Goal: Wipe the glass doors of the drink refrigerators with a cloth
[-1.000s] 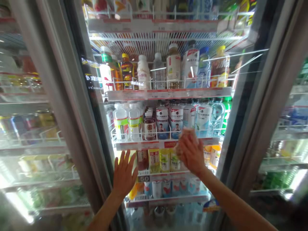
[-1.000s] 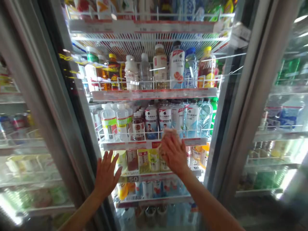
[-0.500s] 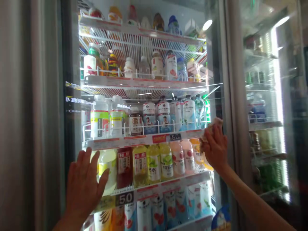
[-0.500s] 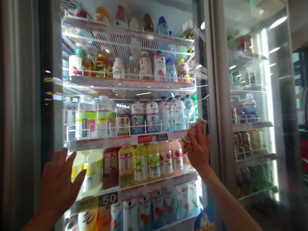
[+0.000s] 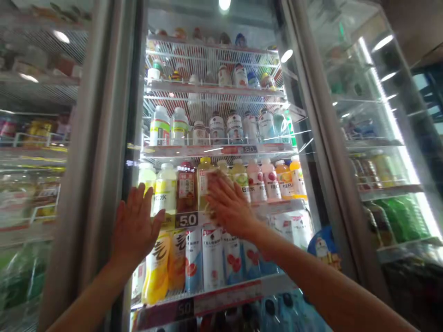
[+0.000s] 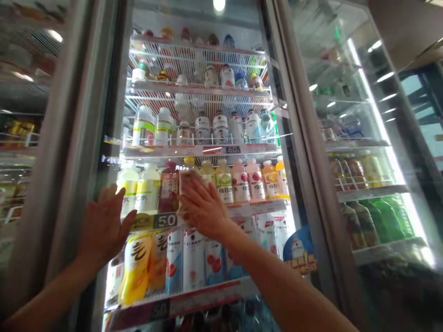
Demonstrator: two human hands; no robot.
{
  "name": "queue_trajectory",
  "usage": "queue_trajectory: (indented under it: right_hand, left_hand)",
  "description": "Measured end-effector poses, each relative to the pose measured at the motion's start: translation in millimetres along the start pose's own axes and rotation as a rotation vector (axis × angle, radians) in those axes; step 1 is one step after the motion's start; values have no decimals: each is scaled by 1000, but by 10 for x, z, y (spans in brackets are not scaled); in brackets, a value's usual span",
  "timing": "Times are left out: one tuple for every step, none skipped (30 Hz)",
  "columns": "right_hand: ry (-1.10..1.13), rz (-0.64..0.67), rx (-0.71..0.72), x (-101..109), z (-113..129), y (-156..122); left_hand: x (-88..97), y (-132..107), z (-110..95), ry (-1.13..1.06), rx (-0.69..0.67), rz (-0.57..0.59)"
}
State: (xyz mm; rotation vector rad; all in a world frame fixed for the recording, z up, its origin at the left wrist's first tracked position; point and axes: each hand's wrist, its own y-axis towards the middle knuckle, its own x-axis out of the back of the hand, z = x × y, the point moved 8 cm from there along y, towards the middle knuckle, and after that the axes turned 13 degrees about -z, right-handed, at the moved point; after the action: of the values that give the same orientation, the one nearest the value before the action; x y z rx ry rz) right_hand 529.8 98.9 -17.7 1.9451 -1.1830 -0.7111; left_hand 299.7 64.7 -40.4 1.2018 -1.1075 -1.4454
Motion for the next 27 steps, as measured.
queue_trajectory:
  right_hand:
    - [0, 13, 2, 19, 3, -62]
    - [-26, -6, -51, 63, -117, -108]
    - [-74, -54, -155, 124, -322, -132]
    - [-135, -116, -312, 187, -562, -147]
    - [-181, -185, -441, 239, -727, -143]
    - [-201, -225, -516, 248, -773, -110]
    - [-188, -231, -512, 210, -680, -37]
    - [-142, -190, -434, 127, -465, 58]
    - [-84, -136, -312, 41, -178, 136]
    - [-30, -103, -192, -10, 102, 170]
    - [15, -65, -83, -42, 323, 154]
    - [36, -38, -10, -45, 431, 97]
    - [31, -32, 11, -18, 402, 20]
    - [-2, -41, -32, 25, 240, -61]
    - [-73, -93, -166, 102, -43, -138]
    - [-141, -168, -309, 191, -328, -210]
    - [-182, -231, -430, 251, -546, -265]
    - [-186, -266, -491, 262, -646, -277]
    - [-145, -265, -486, 221, -613, -236]
    - [-72, -235, -442, 147, -475, -162]
    - [11, -190, -383, 66, -271, -79]
    - [77, -163, -357, 15, -75, -13]
    - [141, -146, -339, -11, 96, 37]
    - [206, -135, -323, -13, 216, 62]
    - [274, -131, -304, 10, 271, 62]
    - [341, -140, -283, 57, 255, 32]
    - [391, -167, -276, 125, 163, -26]
  left_hand:
    - [22, -67, 4, -1, 3, -3]
    - [43, -117, 9, -2, 1, -13]
    - [61, -150, 13, -4, -7, -27]
    - [76, -169, 15, -7, -20, -45]
    - [87, -178, 15, -10, -36, -62]
    - [94, -179, 15, -13, -49, -76]
    - [97, -175, 13, -16, -60, -87]
    - [100, -169, 9, -20, -68, -96]
    - [101, -164, 5, -23, -71, -101]
    - [100, -160, 1, -26, -72, -103]
    - [100, -158, -3, -29, -71, -107]
    - [102, -160, -2, -30, -71, -113]
    - [105, -165, 3, -30, -72, -121]
    - [105, -174, 15, -29, -74, -127]
    - [105, -186, 30, -30, -77, -132]
    - [105, -198, 49, -31, -77, -136]
    - [104, -207, 62, -36, -75, -137]
    - [105, -208, 63, -45, -68, -139]
    - [111, -196, 44, -58, -52, -146]
    - [121, -168, -3, -83, -25, -162]
    - [133, -120, -89, -127, 8, -183]
    - [133, -53, -224, -195, 39, -200]
    - [115, 32, -403, -285, 71, -204]
    - [80, 129, -625, -390, 93, -200]
    - [-1, 231, -879, -499, 110, -149]
    - [-103, 328, -1124, -577, 148, -90]
    - [-197, 414, -1349, -598, 180, -55]
